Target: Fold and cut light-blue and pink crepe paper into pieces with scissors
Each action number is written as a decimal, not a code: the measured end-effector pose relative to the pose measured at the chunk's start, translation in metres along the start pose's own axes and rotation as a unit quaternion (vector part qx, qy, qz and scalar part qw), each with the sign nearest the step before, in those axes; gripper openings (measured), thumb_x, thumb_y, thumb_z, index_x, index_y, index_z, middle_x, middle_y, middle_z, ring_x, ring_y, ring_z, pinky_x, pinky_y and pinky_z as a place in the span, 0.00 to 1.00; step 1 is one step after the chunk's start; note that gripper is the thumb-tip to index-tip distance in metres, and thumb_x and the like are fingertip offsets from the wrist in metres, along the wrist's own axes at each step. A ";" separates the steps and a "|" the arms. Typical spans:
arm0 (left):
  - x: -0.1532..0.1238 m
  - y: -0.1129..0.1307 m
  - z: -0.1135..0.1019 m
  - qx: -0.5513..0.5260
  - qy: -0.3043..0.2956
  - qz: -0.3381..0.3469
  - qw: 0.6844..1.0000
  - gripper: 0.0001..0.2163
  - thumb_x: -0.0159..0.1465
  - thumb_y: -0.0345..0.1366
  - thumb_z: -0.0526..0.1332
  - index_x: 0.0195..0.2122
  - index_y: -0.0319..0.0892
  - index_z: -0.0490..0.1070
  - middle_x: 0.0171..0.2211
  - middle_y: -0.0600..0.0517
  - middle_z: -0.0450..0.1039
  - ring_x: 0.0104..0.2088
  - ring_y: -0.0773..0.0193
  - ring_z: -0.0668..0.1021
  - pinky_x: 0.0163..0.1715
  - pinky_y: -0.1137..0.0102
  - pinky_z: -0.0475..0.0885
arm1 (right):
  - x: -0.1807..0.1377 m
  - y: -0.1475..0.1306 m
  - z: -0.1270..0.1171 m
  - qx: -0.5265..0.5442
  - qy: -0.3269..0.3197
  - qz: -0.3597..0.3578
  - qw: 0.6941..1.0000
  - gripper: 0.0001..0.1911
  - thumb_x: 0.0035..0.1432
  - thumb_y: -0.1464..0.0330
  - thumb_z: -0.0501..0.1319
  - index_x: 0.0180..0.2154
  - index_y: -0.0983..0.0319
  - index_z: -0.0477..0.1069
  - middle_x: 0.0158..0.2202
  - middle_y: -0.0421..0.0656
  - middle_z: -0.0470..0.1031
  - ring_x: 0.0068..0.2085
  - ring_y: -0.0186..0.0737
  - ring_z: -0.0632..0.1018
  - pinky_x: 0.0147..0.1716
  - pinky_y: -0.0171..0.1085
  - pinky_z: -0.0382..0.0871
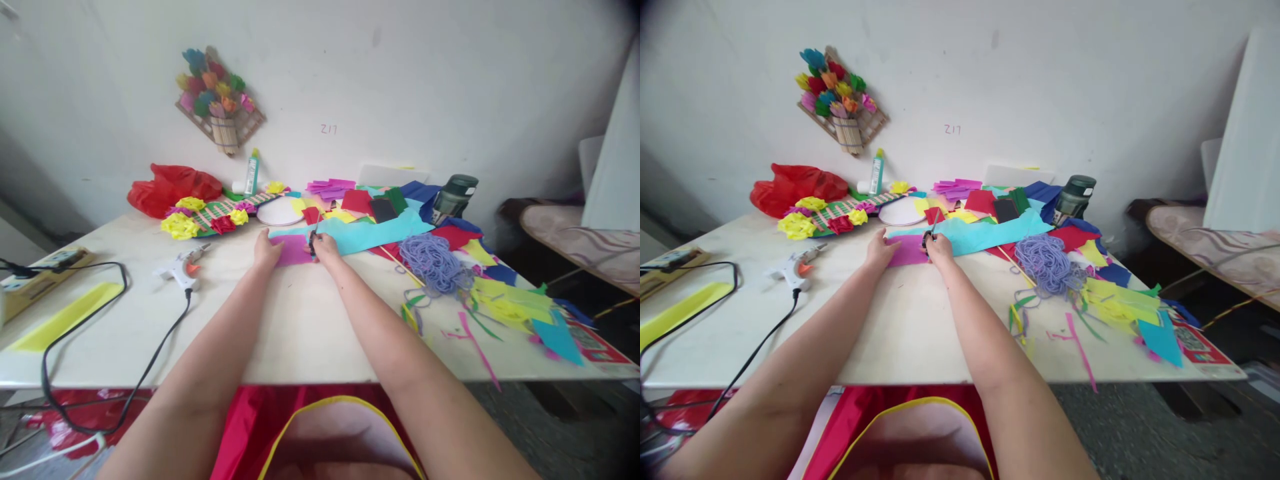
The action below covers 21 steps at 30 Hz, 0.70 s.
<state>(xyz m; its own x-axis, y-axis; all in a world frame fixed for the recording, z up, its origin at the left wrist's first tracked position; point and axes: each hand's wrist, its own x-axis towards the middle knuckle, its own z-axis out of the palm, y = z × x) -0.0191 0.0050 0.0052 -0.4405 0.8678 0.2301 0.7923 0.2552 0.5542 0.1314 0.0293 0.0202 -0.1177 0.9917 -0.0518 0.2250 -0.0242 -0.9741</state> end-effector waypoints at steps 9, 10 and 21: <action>-0.012 0.000 -0.012 0.122 0.010 -0.056 0.991 0.36 0.49 0.55 0.58 0.55 0.37 0.59 0.60 0.41 0.52 0.61 0.46 0.50 0.55 0.56 0.52 | 0.003 0.003 0.001 0.003 0.002 -0.012 1.000 0.14 0.58 0.60 0.54 0.35 0.65 0.65 0.36 0.50 0.77 0.28 0.35 0.79 0.11 0.25 0.63; -0.013 -0.002 -0.014 0.127 0.010 -0.071 0.989 0.37 0.47 0.56 0.58 0.54 0.36 0.60 0.60 0.39 0.52 0.61 0.45 0.50 0.55 0.56 0.52 | 0.003 0.003 0.001 0.003 0.001 -0.011 1.000 0.14 0.58 0.60 0.54 0.35 0.65 0.65 0.36 0.50 0.77 0.29 0.35 0.79 0.10 0.25 0.63; -0.014 0.004 -0.021 0.172 0.005 -0.103 0.980 0.34 0.42 0.63 0.56 0.38 0.38 0.73 0.51 0.35 0.63 0.53 0.40 0.62 0.47 0.54 0.60 | 0.004 0.006 0.002 0.011 0.003 -0.010 1.000 0.14 0.57 0.59 0.54 0.36 0.64 0.64 0.36 0.49 0.77 0.30 0.36 0.79 0.11 0.26 0.63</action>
<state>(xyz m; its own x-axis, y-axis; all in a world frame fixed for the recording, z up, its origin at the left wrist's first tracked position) -0.0181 -0.0150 0.0208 -0.6095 0.7784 0.1504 0.7801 0.5551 0.2886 0.1305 0.0333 0.0140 -0.1158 0.9928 -0.0318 0.2008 -0.0080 -0.9796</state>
